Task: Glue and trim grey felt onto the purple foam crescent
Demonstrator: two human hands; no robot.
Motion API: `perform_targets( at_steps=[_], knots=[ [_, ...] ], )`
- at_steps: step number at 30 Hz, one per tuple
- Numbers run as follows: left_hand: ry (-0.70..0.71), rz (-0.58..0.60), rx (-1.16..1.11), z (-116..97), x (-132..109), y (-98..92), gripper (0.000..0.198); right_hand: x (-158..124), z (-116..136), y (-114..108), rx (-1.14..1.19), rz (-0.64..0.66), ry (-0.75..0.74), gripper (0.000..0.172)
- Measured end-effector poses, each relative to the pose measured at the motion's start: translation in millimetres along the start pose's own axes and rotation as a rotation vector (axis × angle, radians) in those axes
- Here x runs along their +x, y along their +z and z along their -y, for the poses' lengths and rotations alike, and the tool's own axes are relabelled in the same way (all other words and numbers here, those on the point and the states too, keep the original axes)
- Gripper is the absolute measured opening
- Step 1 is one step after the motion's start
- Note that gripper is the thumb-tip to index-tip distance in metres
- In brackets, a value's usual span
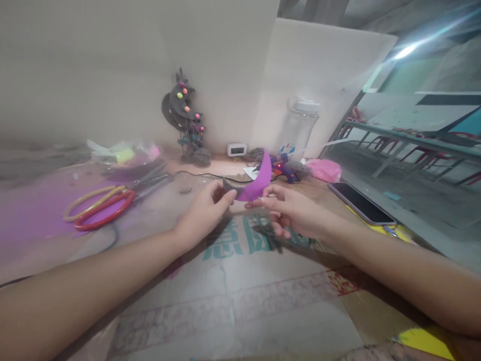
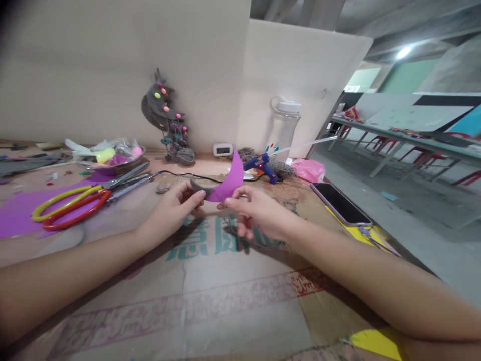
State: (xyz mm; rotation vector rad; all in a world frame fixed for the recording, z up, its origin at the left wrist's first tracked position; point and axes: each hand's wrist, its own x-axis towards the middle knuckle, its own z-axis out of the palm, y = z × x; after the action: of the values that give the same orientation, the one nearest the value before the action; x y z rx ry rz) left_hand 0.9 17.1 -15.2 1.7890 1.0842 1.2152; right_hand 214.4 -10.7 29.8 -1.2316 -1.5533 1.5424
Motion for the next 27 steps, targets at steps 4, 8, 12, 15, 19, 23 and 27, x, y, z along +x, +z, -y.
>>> perform_targets(
  at_steps=[4, 8, 12, 15, 19, 23, 27],
  knots=[
    [0.02, 0.004, 0.032, -0.5, 1.1, 0.5, 0.022, 0.9, -15.4, 15.0, 0.13, 0.05, 0.003, 0.037],
    [0.006, 0.078, 0.068, 0.6, 3.0, 2.0, 0.021, -5.8, -1.4, 7.9, -0.378, -0.053, -0.141, 0.023],
    [-0.008, 0.183, 0.04, 4.3, 2.7, 2.6, 0.017, -12.4, 18.6, -0.1, -1.007, -0.218, -0.395, 0.012],
    [-0.038, 0.244, 0.039, 3.6, 0.9, 2.1, 0.018, -10.3, 20.3, -10.8, -1.173, -0.297, -0.495, 0.011],
    [-0.075, 0.319, -0.006, -1.1, -1.7, 2.5, 0.019, -3.0, 16.2, -31.0, -1.189, -0.308, -0.588, 0.012],
    [-0.081, 0.352, -0.008, -3.5, -3.0, 3.0, 0.021, -1.3, 23.4, -46.1, -1.214, -0.258, -0.637, 0.017],
    [-0.091, 0.386, -0.036, -4.4, -2.9, 2.7, 0.021, -0.9, 33.0, -54.8, -1.161, -0.378, -0.59, 0.016]
  ],
)
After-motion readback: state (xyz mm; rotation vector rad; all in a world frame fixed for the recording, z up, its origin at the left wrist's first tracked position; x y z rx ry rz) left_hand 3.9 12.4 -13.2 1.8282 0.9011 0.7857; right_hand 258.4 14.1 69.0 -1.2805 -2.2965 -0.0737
